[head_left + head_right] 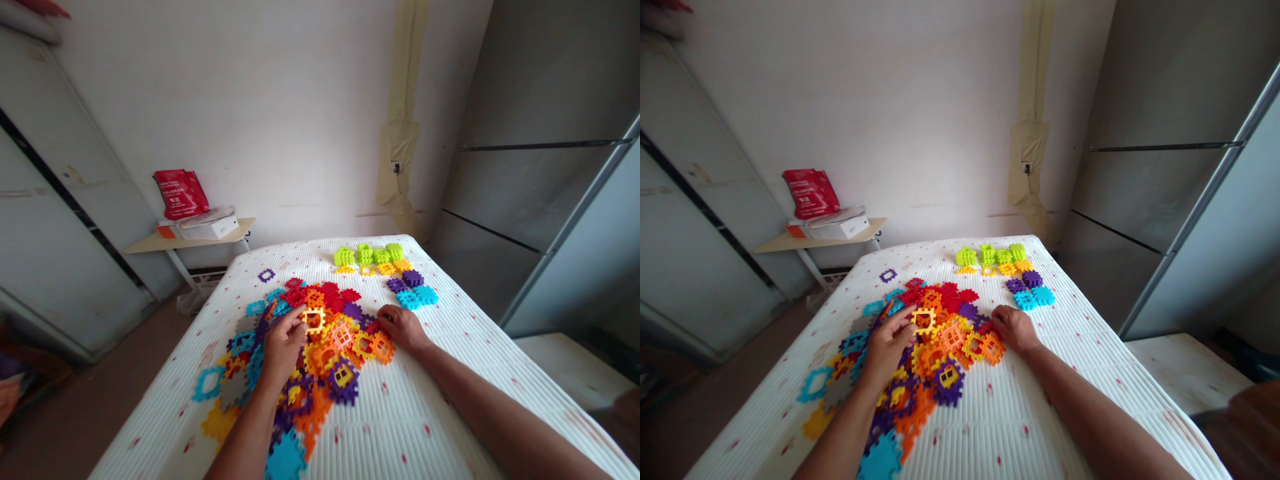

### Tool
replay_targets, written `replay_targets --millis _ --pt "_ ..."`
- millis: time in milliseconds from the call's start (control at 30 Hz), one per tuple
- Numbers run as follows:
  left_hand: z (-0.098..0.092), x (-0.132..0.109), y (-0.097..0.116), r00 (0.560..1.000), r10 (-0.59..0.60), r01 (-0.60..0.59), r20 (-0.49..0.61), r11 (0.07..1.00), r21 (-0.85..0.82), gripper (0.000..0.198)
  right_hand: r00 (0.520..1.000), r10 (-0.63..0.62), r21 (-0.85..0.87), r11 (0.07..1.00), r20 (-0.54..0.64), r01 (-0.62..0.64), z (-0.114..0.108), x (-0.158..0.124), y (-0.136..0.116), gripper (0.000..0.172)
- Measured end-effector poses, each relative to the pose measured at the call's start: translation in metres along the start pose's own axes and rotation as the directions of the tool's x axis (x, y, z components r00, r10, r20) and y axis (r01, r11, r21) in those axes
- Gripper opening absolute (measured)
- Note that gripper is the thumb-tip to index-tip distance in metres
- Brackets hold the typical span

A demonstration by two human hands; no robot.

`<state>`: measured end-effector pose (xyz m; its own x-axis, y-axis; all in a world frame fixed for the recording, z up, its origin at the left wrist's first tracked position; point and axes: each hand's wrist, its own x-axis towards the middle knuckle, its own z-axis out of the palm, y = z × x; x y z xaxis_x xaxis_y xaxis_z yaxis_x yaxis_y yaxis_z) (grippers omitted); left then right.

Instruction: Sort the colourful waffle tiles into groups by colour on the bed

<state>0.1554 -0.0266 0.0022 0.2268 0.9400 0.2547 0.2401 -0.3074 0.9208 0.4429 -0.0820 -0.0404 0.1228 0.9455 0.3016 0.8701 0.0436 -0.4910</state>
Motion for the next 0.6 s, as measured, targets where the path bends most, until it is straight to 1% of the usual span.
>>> replay_targets --millis 200,300,367,400,467,533,600 --pt "0.001 -0.004 0.002 0.997 -0.038 0.031 -0.064 0.993 -0.112 0.028 1.000 -0.023 0.006 1.000 0.003 0.023 0.000 0.000 0.001 0.022" --pt "0.001 -0.005 0.005 0.994 -0.016 0.003 -0.107 0.993 -0.115 0.020 0.999 -0.038 0.013 0.999 -0.034 0.039 -0.001 -0.001 0.002 0.021" --pt "0.001 -0.004 0.006 0.990 -0.006 -0.011 -0.143 0.993 -0.115 0.020 0.996 -0.059 0.013 0.998 -0.074 0.060 -0.002 -0.002 -0.004 0.023" --pt "0.002 -0.004 0.006 0.988 -0.020 0.000 -0.152 0.992 -0.130 0.021 0.993 -0.074 0.017 0.997 -0.093 0.076 -0.003 -0.002 -0.010 0.023" --pt "0.003 -0.004 0.007 0.986 -0.085 0.056 -0.145 0.979 -0.197 0.023 0.987 -0.118 0.041 0.991 -0.113 0.123 -0.006 -0.005 -0.030 0.025" --pt "0.005 -0.005 0.007 0.981 -0.161 0.124 -0.111 0.950 -0.288 0.025 0.976 -0.187 0.082 0.977 -0.107 0.196 -0.006 -0.007 -0.056 0.026" --pt "0.008 -0.006 0.007 0.976 -0.206 0.166 -0.073 0.915 -0.367 0.027 0.957 -0.269 0.119 0.952 -0.104 0.281 -0.004 -0.010 -0.084 0.033"
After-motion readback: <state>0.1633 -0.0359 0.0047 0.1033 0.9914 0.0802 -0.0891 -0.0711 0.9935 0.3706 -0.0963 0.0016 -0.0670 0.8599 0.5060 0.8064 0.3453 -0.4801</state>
